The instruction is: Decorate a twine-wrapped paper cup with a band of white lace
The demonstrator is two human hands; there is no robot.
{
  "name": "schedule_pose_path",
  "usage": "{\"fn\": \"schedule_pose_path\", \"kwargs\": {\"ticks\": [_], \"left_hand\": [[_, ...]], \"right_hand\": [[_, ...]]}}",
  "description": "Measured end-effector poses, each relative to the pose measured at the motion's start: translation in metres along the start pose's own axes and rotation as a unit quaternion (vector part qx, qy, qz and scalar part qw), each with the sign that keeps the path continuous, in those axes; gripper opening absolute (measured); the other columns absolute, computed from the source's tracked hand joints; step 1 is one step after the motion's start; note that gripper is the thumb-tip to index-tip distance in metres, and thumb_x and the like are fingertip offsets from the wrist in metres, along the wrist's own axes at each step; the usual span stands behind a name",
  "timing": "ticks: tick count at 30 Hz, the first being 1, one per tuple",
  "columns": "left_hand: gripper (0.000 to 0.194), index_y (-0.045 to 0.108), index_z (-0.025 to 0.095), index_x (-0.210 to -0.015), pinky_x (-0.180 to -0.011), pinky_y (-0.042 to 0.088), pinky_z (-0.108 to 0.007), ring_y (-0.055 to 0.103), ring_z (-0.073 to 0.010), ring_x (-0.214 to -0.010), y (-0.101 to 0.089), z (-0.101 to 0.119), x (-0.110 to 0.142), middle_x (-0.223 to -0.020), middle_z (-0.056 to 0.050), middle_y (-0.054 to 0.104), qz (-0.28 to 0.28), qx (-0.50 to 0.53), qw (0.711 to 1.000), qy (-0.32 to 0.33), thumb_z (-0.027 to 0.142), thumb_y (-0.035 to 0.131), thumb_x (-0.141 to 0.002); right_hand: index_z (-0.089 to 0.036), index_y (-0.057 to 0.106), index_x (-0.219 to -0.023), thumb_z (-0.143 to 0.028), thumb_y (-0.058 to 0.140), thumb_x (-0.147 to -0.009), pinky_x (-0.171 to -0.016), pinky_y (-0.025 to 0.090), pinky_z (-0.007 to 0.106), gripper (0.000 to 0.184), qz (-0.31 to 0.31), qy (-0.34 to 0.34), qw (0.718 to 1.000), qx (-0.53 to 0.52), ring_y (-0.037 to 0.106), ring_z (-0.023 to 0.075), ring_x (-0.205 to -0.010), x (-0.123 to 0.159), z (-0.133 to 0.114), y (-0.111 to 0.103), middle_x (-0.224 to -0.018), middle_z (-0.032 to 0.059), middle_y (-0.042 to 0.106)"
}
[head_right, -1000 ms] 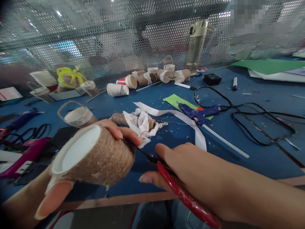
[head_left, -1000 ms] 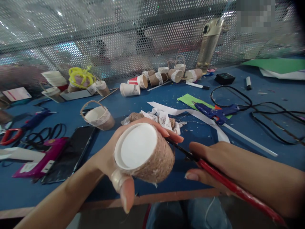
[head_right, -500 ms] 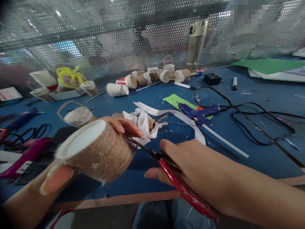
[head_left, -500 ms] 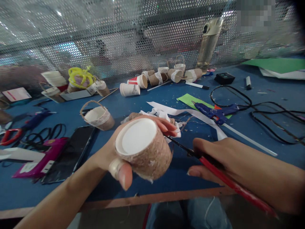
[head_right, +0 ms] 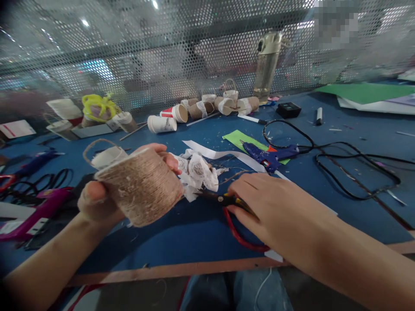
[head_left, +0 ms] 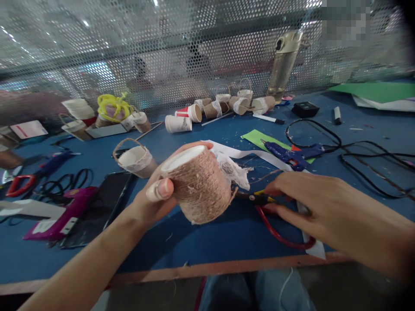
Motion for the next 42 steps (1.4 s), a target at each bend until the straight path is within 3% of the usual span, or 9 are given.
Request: {"fn": "schedule_pose_path", "kwargs": {"ticks": [4, 10, 15, 24, 34, 38, 42], "left_hand": [[0.079, 0.064, 0.023, -0.129, -0.083, 0.059, -0.042, 0.064, -0.0296, -0.101, 0.005, 0.001, -0.001, -0.116, -0.011, 0.065, -0.003, -0.001, 1.0, 0.011, 0.062, 0.084, -0.064], [0.075, 0.065, 0.021, -0.126, -0.087, 0.058, -0.042, 0.065, -0.0306, -0.103, 0.006, 0.001, 0.001, -0.116, -0.011, 0.068, -0.005, 0.005, 1.0, -0.002, 0.058, 0.084, -0.063], [0.077, 0.066, 0.023, -0.126, -0.085, 0.058, -0.04, 0.065, -0.0302, -0.104, 0.005, 0.0, 0.002, -0.116, -0.009, 0.069, 0.005, 0.01, 1.0, 0.0, 0.061, 0.086, -0.062], [0.075, 0.067, 0.024, -0.129, -0.085, 0.058, -0.038, 0.066, -0.0294, -0.106, 0.006, 0.002, 0.002, -0.119, -0.009, 0.069, -0.002, 0.003, 1.0, 0.005, 0.063, 0.083, -0.067], [0.082, 0.066, 0.024, -0.13, -0.091, 0.057, -0.038, 0.065, -0.0301, -0.111, 0.003, -0.005, 0.004, -0.119, -0.009, 0.069, 0.005, 0.033, 0.999, -0.001, 0.061, 0.088, -0.061], [0.083, 0.064, 0.026, -0.13, -0.092, 0.057, -0.038, 0.064, -0.0293, -0.111, 0.005, -0.004, 0.005, -0.12, -0.008, 0.068, 0.013, 0.043, 0.999, 0.0, 0.063, 0.089, -0.06], [0.08, 0.061, 0.026, -0.132, -0.087, 0.059, -0.038, 0.065, -0.0294, -0.107, 0.006, -0.006, 0.006, -0.12, -0.01, 0.067, 0.0, 0.026, 1.0, 0.009, 0.064, 0.085, -0.067]], "right_hand": [[-0.023, 0.064, -0.108, -0.034, 0.06, -0.099, -0.068, 0.051, 0.025, 0.016, 0.062, -0.071, 0.989, -0.113, 0.07, 0.0138, -0.078, -0.009, -0.025, -0.009, -0.096, 0.0004, 0.073], [-0.022, 0.064, -0.1, -0.029, 0.066, -0.096, -0.067, 0.049, 0.02, 0.008, 0.053, -0.089, 0.968, -0.23, 0.067, 0.0096, -0.074, -0.024, -0.038, -0.007, -0.088, -0.0027, 0.072], [-0.02, 0.065, -0.089, -0.026, 0.064, -0.097, -0.064, 0.046, 0.02, 0.01, 0.055, -0.074, 0.963, -0.253, 0.064, 0.009, -0.068, -0.025, -0.038, -0.006, -0.079, -0.003, 0.07], [-0.02, 0.062, -0.089, -0.025, 0.061, -0.098, -0.063, 0.043, 0.018, 0.011, 0.048, -0.067, 0.961, -0.262, 0.062, 0.007, -0.067, -0.025, -0.038, -0.005, -0.076, -0.0051, 0.067], [-0.02, 0.064, -0.088, -0.025, 0.066, -0.096, -0.062, 0.045, 0.017, 0.01, 0.045, -0.04, 0.952, -0.299, 0.059, 0.0058, -0.067, -0.027, -0.035, -0.002, -0.077, -0.0056, 0.066], [-0.02, 0.065, -0.083, -0.027, 0.072, -0.091, -0.057, 0.045, 0.015, 0.014, 0.023, 0.001, 0.918, -0.397, 0.057, 0.0053, -0.062, -0.031, -0.03, 0.003, -0.073, -0.0059, 0.064], [-0.019, 0.068, -0.08, -0.029, 0.079, -0.085, -0.053, 0.047, 0.015, 0.016, -0.072, 0.08, 0.829, -0.549, 0.057, 0.0059, -0.056, -0.033, -0.025, 0.013, -0.068, -0.005, 0.064]]}}
Point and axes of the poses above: each hand's wrist, its own x-axis away from the middle knuckle, its own y-axis out of the palm, z = x × y, the point moved 3 cm from there along -x, towards the middle knuckle
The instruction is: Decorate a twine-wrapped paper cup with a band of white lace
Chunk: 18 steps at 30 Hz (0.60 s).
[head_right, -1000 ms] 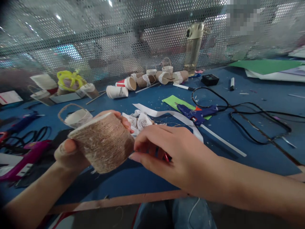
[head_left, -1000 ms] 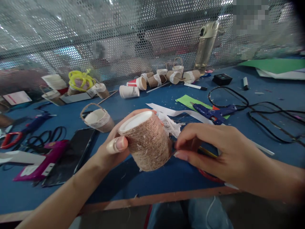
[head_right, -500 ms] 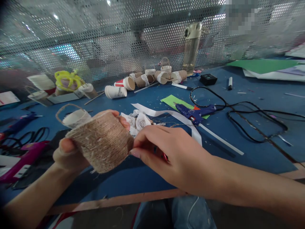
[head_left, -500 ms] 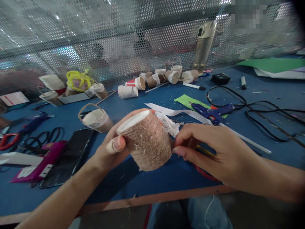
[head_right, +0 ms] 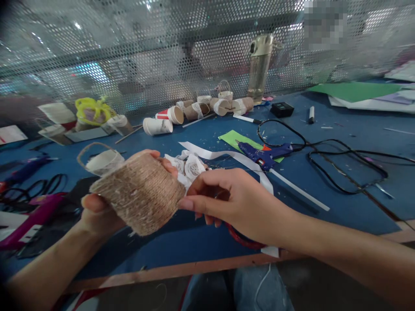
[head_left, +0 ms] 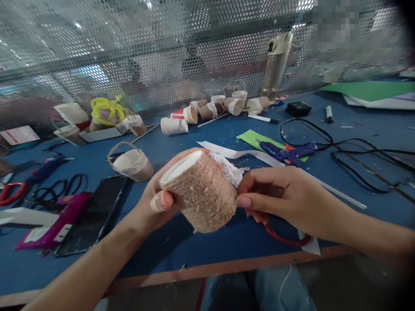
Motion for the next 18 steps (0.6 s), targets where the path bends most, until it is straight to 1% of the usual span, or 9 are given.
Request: {"fn": "schedule_pose_path", "kwargs": {"ticks": [2, 4, 7, 9, 11, 13, 16, 18], "left_hand": [[0.08, 0.059, 0.026, -0.133, -0.085, 0.06, -0.039, 0.065, -0.0298, -0.107, -0.001, -0.001, 0.0, -0.12, -0.01, 0.067, -0.008, -0.007, 1.0, 0.017, 0.063, 0.085, -0.067], [0.079, 0.058, 0.027, -0.134, -0.089, 0.059, -0.04, 0.063, -0.0301, -0.112, -0.001, -0.001, -0.001, -0.122, -0.009, 0.066, -0.02, -0.016, 0.999, 0.046, 0.059, 0.086, -0.068], [0.076, 0.056, 0.028, -0.138, -0.099, 0.055, -0.041, 0.06, -0.0301, -0.122, 0.002, 0.004, -0.002, -0.129, -0.008, 0.064, -0.059, -0.049, 0.993, 0.093, 0.053, 0.086, -0.073], [0.072, 0.057, 0.027, -0.138, -0.104, 0.052, -0.041, 0.059, -0.031, -0.126, 0.005, 0.011, -0.003, -0.132, -0.009, 0.064, -0.088, -0.083, 0.987, 0.106, 0.048, 0.086, -0.075], [0.068, 0.058, 0.024, -0.137, -0.105, 0.052, -0.041, 0.056, -0.0328, -0.131, 0.007, 0.017, -0.005, -0.137, -0.01, 0.062, -0.106, -0.123, 0.981, 0.103, 0.038, 0.085, -0.077], [0.069, 0.057, 0.024, -0.139, -0.104, 0.052, -0.038, 0.055, -0.0324, -0.132, 0.009, 0.02, -0.005, -0.144, -0.01, 0.058, -0.106, -0.17, 0.976, 0.083, 0.03, 0.086, -0.076], [0.071, 0.059, 0.028, -0.138, -0.108, 0.05, -0.035, 0.057, -0.0289, -0.13, 0.008, 0.018, -0.006, -0.142, -0.008, 0.059, -0.077, -0.259, 0.961, 0.052, 0.022, 0.089, -0.074], [0.067, 0.061, 0.029, -0.135, -0.112, 0.046, -0.035, 0.057, -0.0273, -0.13, 0.008, 0.016, -0.007, -0.138, -0.007, 0.062, -0.055, -0.308, 0.948, 0.055, 0.017, 0.088, -0.074]], "right_hand": [[-0.018, 0.07, -0.079, -0.03, 0.08, -0.085, -0.05, 0.046, 0.016, 0.016, -0.034, 0.046, 0.995, -0.077, 0.056, 0.006, -0.054, -0.002, 0.005, 0.001, -0.069, -0.0029, 0.066], [-0.017, 0.071, -0.079, -0.029, 0.08, -0.084, -0.046, 0.042, 0.015, 0.016, -0.054, 0.076, 0.984, -0.15, 0.054, 0.0051, -0.052, -0.003, 0.008, 0.002, -0.071, -0.0011, 0.068], [-0.017, 0.069, -0.081, -0.027, 0.081, -0.084, -0.042, 0.035, 0.011, 0.016, -0.064, 0.096, 0.962, -0.248, 0.052, 0.0032, -0.052, -0.004, 0.01, 0.003, -0.071, -0.0015, 0.067], [-0.017, 0.067, -0.081, -0.027, 0.08, -0.085, -0.041, 0.032, 0.01, 0.017, -0.058, 0.092, 0.956, -0.274, 0.051, 0.0024, -0.051, -0.004, 0.009, 0.002, -0.069, -0.0024, 0.065], [-0.016, 0.065, -0.079, -0.026, 0.08, -0.084, -0.041, 0.03, 0.01, 0.019, -0.029, 0.071, 0.966, -0.246, 0.049, 0.0017, -0.05, -0.003, 0.008, -0.001, -0.067, -0.0035, 0.063], [-0.016, 0.065, -0.078, -0.023, 0.081, -0.082, -0.043, 0.032, 0.01, 0.019, 0.014, 0.042, 0.985, -0.168, 0.048, 0.0015, -0.05, -0.003, 0.007, -0.006, -0.066, -0.0046, 0.061], [-0.017, 0.066, -0.078, -0.021, 0.081, -0.082, -0.047, 0.038, 0.012, 0.016, 0.052, 0.021, 0.997, -0.053, 0.051, 0.0028, -0.052, -0.003, 0.005, -0.01, -0.065, -0.0051, 0.061], [-0.018, 0.068, -0.08, -0.022, 0.08, -0.083, -0.047, 0.039, 0.013, 0.013, 0.052, 0.018, 0.998, -0.032, 0.053, 0.0036, -0.053, -0.004, 0.006, -0.01, -0.067, -0.0045, 0.064]]}}
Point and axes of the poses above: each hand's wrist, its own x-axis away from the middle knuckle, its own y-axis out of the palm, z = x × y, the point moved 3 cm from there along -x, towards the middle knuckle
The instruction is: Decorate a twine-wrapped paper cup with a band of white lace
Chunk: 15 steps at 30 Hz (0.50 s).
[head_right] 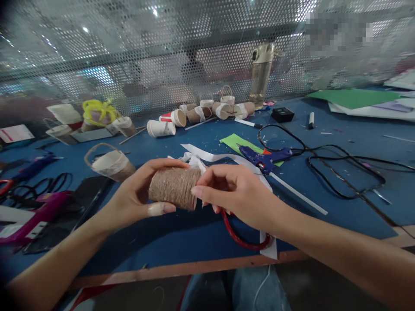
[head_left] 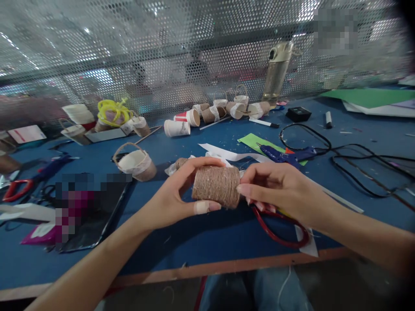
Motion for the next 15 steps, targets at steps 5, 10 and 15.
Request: {"fn": "schedule_pose_path", "kwargs": {"ticks": [5, 10, 15], "left_hand": [[0.061, 0.064, 0.027, -0.131, -0.113, 0.045, -0.033, 0.055, -0.0259, -0.132, -0.0007, 0.0014, -0.001, -0.138, -0.007, 0.061, 0.01, -0.006, 0.999, 0.048, 0.014, 0.087, -0.076], [0.061, 0.064, 0.027, -0.129, -0.112, 0.046, -0.03, 0.056, -0.0234, -0.131, -0.0026, 0.0018, -0.0003, -0.137, -0.007, 0.062, 0.014, -0.015, 0.998, 0.054, 0.011, 0.087, -0.075], [0.06, 0.064, 0.026, -0.129, -0.112, 0.046, -0.03, 0.056, -0.0233, -0.131, -0.0014, 0.0031, 0.0, -0.136, -0.007, 0.062, 0.016, -0.025, 0.998, 0.057, 0.012, 0.088, -0.075]], "right_hand": [[-0.018, 0.071, -0.084, -0.037, 0.073, -0.092, -0.042, 0.035, 0.014, 0.02, -0.049, -0.005, 0.997, -0.064, 0.054, 0.0047, -0.052, -0.0016, 0.0044, 0.0004, -0.075, 0.0001, 0.069], [-0.018, 0.072, -0.083, -0.043, 0.07, -0.093, -0.043, 0.036, 0.014, 0.028, -0.03, -0.006, 0.999, -0.026, 0.051, 0.0037, -0.05, -0.0006, 0.0054, -0.0023, -0.073, 0.0007, 0.069], [-0.02, 0.073, -0.087, -0.032, 0.079, -0.086, -0.043, 0.037, 0.013, 0.014, -0.028, -0.009, 0.998, -0.054, 0.055, 0.0052, -0.054, -0.0003, 0.0038, -0.0004, -0.076, -0.0005, 0.07]]}}
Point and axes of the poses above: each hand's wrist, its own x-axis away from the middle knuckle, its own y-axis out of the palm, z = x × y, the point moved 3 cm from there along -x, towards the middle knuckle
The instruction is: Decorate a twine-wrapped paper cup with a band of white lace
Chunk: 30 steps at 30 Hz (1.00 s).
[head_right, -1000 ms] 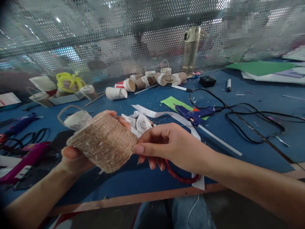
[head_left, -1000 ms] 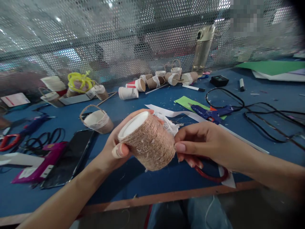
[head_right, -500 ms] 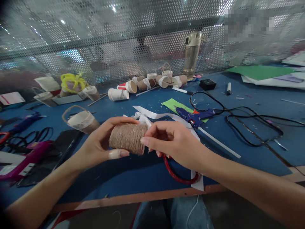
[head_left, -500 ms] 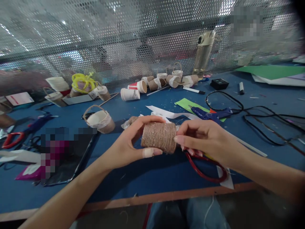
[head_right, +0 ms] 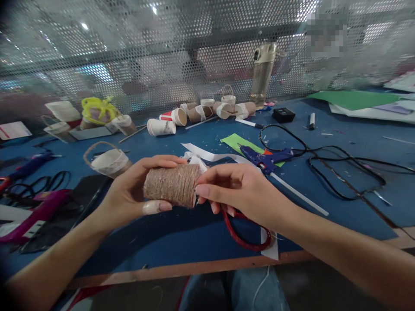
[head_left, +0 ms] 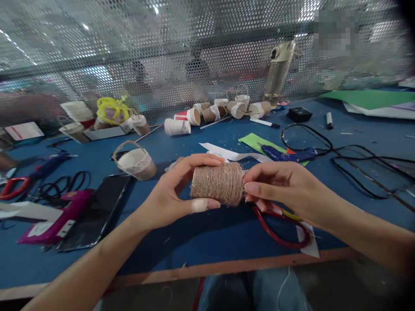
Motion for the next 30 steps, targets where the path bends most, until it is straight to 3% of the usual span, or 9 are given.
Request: {"fn": "schedule_pose_path", "kwargs": {"ticks": [5, 10, 18, 24, 27, 30], "left_hand": [[0.061, 0.063, 0.027, -0.129, -0.114, 0.044, -0.033, 0.055, -0.0242, -0.131, 0.002, 0.002, 0.0, -0.135, -0.007, 0.063, -0.017, -0.016, 1.0, 0.005, 0.014, 0.089, -0.074], [0.059, 0.064, 0.027, -0.127, -0.113, 0.043, -0.041, 0.058, -0.0278, -0.127, 0.004, 0.004, 0.001, -0.135, -0.008, 0.064, -0.017, -0.073, 0.997, 0.02, 0.019, 0.089, -0.075], [0.056, 0.064, 0.03, -0.129, -0.111, 0.044, -0.049, 0.059, -0.0326, -0.125, 0.007, 0.007, 0.001, -0.137, -0.01, 0.064, 0.028, -0.18, 0.981, 0.069, 0.024, 0.087, -0.078], [0.055, 0.069, 0.029, -0.123, -0.111, 0.046, -0.043, 0.059, -0.0303, -0.125, 0.001, 0.005, 0.001, -0.132, -0.006, 0.066, 0.085, -0.074, 0.993, 0.024, 0.02, 0.09, -0.073], [0.046, 0.069, 0.029, -0.123, -0.1, 0.053, -0.041, 0.061, -0.0298, -0.119, -0.009, -0.003, 0.002, -0.126, -0.005, 0.068, 0.177, 0.021, 0.984, -0.024, 0.026, 0.083, -0.08], [0.033, 0.071, 0.028, -0.118, -0.084, 0.059, -0.039, 0.064, -0.0296, -0.11, -0.017, -0.009, 0.002, -0.117, -0.004, 0.069, 0.255, 0.118, 0.959, -0.039, 0.031, 0.075, -0.085]], "right_hand": [[-0.018, 0.071, -0.078, -0.026, 0.082, -0.081, -0.043, 0.035, 0.013, 0.015, -0.006, 0.01, 1.0, 0.009, 0.051, 0.0049, -0.052, -0.001, -0.001, -0.001, -0.067, -0.002, 0.066], [-0.017, 0.065, -0.075, -0.032, 0.083, -0.08, -0.044, 0.033, 0.016, 0.023, 0.013, 0.03, 0.997, 0.064, 0.044, 0.0048, -0.047, -0.001, -0.002, -0.002, -0.058, -0.0044, 0.059], [-0.02, 0.07, -0.078, -0.04, 0.08, -0.083, -0.053, 0.045, 0.023, 0.023, 0.094, -0.027, 0.98, 0.175, 0.057, 0.01, -0.056, 0.0, -0.001, -0.005, -0.068, -0.0013, 0.065], [-0.021, 0.07, -0.087, -0.042, 0.081, -0.082, -0.05, 0.049, 0.023, 0.024, 0.175, -0.086, 0.956, 0.22, 0.06, 0.0112, -0.055, 0.006, -0.016, -0.01, -0.071, 0.0, 0.068], [-0.024, 0.072, -0.098, -0.041, 0.073, -0.091, -0.048, 0.051, 0.023, 0.019, 0.182, -0.137, 0.951, 0.207, 0.064, 0.0124, -0.059, 0.009, -0.025, -0.011, -0.074, 0.0009, 0.07], [-0.024, 0.074, -0.098, -0.041, 0.07, -0.093, -0.05, 0.053, 0.025, 0.018, 0.19, -0.168, 0.938, 0.236, 0.067, 0.015, -0.065, 0.013, -0.03, -0.012, -0.081, 0.0032, 0.072]]}}
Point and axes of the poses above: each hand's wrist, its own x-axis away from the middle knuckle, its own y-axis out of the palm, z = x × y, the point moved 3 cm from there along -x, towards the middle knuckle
